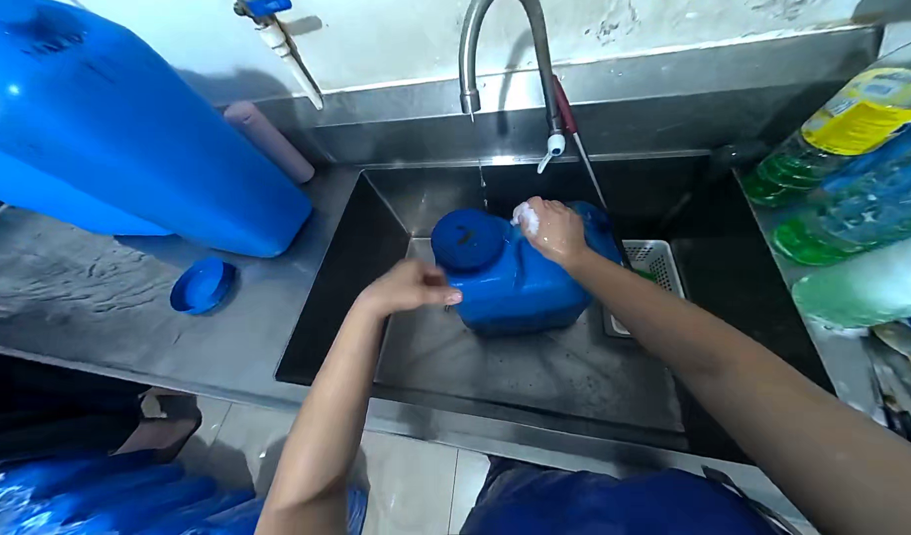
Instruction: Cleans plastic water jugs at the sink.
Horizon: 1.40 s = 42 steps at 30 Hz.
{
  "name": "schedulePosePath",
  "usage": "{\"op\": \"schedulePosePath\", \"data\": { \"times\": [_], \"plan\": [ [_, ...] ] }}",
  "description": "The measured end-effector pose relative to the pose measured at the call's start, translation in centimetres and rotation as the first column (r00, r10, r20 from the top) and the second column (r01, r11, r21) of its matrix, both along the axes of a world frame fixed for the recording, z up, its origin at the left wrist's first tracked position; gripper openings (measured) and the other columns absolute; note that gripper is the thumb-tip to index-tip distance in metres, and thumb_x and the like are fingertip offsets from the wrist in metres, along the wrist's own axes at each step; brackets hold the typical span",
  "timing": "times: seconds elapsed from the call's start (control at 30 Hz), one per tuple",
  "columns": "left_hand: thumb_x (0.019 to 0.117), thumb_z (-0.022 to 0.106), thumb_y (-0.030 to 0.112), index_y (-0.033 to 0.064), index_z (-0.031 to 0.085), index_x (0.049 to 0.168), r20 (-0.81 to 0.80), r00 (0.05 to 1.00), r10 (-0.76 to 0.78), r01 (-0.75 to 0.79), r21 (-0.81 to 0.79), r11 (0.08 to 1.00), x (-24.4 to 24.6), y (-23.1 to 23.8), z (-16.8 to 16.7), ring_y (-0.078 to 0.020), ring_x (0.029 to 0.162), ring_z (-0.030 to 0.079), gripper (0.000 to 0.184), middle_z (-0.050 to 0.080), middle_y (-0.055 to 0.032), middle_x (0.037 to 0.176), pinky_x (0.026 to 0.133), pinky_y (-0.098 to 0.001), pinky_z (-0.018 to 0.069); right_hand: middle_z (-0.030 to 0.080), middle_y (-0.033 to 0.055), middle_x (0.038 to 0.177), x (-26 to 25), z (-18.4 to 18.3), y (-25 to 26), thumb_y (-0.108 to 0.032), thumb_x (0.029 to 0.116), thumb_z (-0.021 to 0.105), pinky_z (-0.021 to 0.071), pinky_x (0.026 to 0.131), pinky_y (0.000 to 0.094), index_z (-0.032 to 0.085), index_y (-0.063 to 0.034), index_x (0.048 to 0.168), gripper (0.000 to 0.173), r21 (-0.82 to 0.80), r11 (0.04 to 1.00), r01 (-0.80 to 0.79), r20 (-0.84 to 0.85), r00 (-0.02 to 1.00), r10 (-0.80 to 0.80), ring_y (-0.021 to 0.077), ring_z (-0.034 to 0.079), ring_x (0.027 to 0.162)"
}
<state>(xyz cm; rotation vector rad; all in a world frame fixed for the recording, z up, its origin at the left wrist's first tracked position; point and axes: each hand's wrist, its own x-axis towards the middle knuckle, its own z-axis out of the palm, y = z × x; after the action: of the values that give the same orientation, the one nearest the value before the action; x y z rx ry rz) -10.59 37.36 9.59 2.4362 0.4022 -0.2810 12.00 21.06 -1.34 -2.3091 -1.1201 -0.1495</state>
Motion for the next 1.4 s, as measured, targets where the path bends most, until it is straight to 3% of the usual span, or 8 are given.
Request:
{"op": "schedulePosePath", "data": {
  "times": [0.13, 0.23, 0.37, 0.5, 0.7, 1.2, 1.3, 1.4],
  "plan": [
    [0.0582, 0.100, 0.042, 0.0252, 0.035, 0.161, -0.006, 1.000, 0.029, -0.026, 0.278, 0.960, 7.9, 0.7, -3.8, -0.0552, 0.151, 0.015, 0.123, 0.012, -0.0254, 0.169, 0.109, -0.0788, 0.0246, 0.067, 0.0304, 0.116, -0.7, 0.8, -0.5, -0.029, 0.1032, 0.054, 0.0513, 0.091, 0.0636, 0.059, 0.0073, 0.127, 0.044, -0.029, 0.999, 0.028, -0.066, 0.997, -0.030, 0.0488, 0.065, 0.113],
    [0.0629, 0.093, 0.036, 0.0136, 0.034, 0.161, 0.342, 0.915, 0.213, -0.218, -0.023, 0.976, 9.1, 2.6, -3.7, -0.0516, 0.142, 0.035, 0.117, 0.030, -0.0315, 0.159, 0.108, -0.0711, 0.0356, 0.062, 0.0308, 0.128, -0.1, 2.3, -0.9, -0.030, 0.1059, 0.051, 0.0487, 0.097, 0.0644, 0.053, 0.0066, 0.136, 0.048, -0.005, 0.997, 0.078, -0.263, 0.962, -0.077, 0.0480, 0.061, 0.121],
    [0.0707, 0.071, 0.035, 0.0152, 0.022, 0.158, 0.456, 0.734, 0.503, -0.034, -0.715, 0.698, 6.7, -1.7, 0.0, -0.0026, 0.096, 0.063, 0.102, 0.060, 0.0014, 0.119, 0.080, -0.0243, 0.0566, 0.056, 0.0266, 0.131, -1.8, 4.1, -0.5, -0.018, 0.1048, 0.050, 0.0503, 0.103, 0.0381, 0.045, 0.0136, 0.137, 0.045, 0.657, 0.697, 0.288, -0.543, 0.822, 0.171, 0.0253, 0.059, 0.119],
    [0.0668, 0.085, 0.047, 0.0216, 0.070, 0.100, 0.238, 0.791, 0.564, 0.209, -0.971, 0.116, 5.8, -9.6, -4.9, -0.0065, 0.070, 0.070, 0.044, 0.072, 0.0036, 0.079, 0.061, -0.0267, 0.0596, 0.066, 0.0295, 0.114, -9.6, 4.2, -4.2, 0.009, 0.0861, 0.059, 0.0497, 0.103, 0.0467, 0.066, 0.0165, 0.100, 0.017, 0.666, 0.703, -0.250, -0.110, 0.899, 0.424, 0.0365, 0.062, 0.115],
    [0.0767, 0.068, 0.045, 0.0105, 0.057, 0.107, -0.235, 0.839, 0.490, -0.149, -0.967, -0.209, 4.3, -15.1, -11.7, -0.0235, 0.080, 0.071, 0.048, 0.070, -0.0099, 0.089, 0.066, -0.0424, 0.0605, 0.070, 0.0284, 0.115, -9.1, -1.7, -9.9, 0.008, 0.0878, 0.060, 0.0476, 0.104, 0.0561, 0.073, 0.0112, 0.099, 0.017, 0.309, 0.920, -0.239, -0.169, 0.939, 0.301, 0.0445, 0.062, 0.117],
    [0.0364, 0.095, 0.058, 0.0150, 0.067, 0.102, -0.141, 0.905, 0.401, -0.084, -0.984, -0.157, 1.9, -15.1, -12.3, -0.0212, 0.081, 0.074, 0.083, 0.074, -0.0075, 0.089, 0.070, -0.0409, 0.0629, 0.063, 0.0268, 0.135, -10.8, 1.7, -15.9, 0.001, 0.0934, 0.063, 0.0386, 0.116, 0.0545, 0.068, 0.0097, 0.123, 0.031, 0.046, 0.899, -0.436, -0.375, 0.826, 0.420, 0.0419, 0.053, 0.135],
    [0.0808, 0.062, 0.076, 0.0170, 0.064, 0.106, -0.131, 0.875, 0.466, -0.052, -0.982, -0.179, 2.8, -17.5, -11.2, -0.0128, 0.077, 0.071, 0.064, 0.072, -0.0024, 0.085, 0.066, -0.0320, 0.0605, 0.042, 0.0312, 0.154, -14.0, 1.7, -13.6, -0.024, 0.0788, 0.084, 0.0268, 0.122, 0.0572, 0.051, 0.0107, 0.142, 0.079, 0.137, 0.950, -0.282, -0.432, 0.846, 0.314, 0.0457, 0.034, 0.148],
    [0.0944, 0.017, 0.082, 0.0170, 0.061, 0.111, -0.262, 0.773, 0.579, -0.204, -0.965, -0.164, 3.1, -17.5, -11.5, -0.0112, 0.075, 0.068, 0.080, 0.069, -0.0013, 0.084, 0.064, -0.0305, 0.0581, 0.058, 0.0306, 0.135, -16.1, 1.9, -13.2, -0.010, 0.0888, 0.075, 0.0421, 0.111, 0.0481, 0.056, 0.0131, 0.134, 0.054, 0.230, 0.956, -0.185, -0.603, 0.744, 0.289, 0.0375, 0.055, 0.129]
  ]
}}
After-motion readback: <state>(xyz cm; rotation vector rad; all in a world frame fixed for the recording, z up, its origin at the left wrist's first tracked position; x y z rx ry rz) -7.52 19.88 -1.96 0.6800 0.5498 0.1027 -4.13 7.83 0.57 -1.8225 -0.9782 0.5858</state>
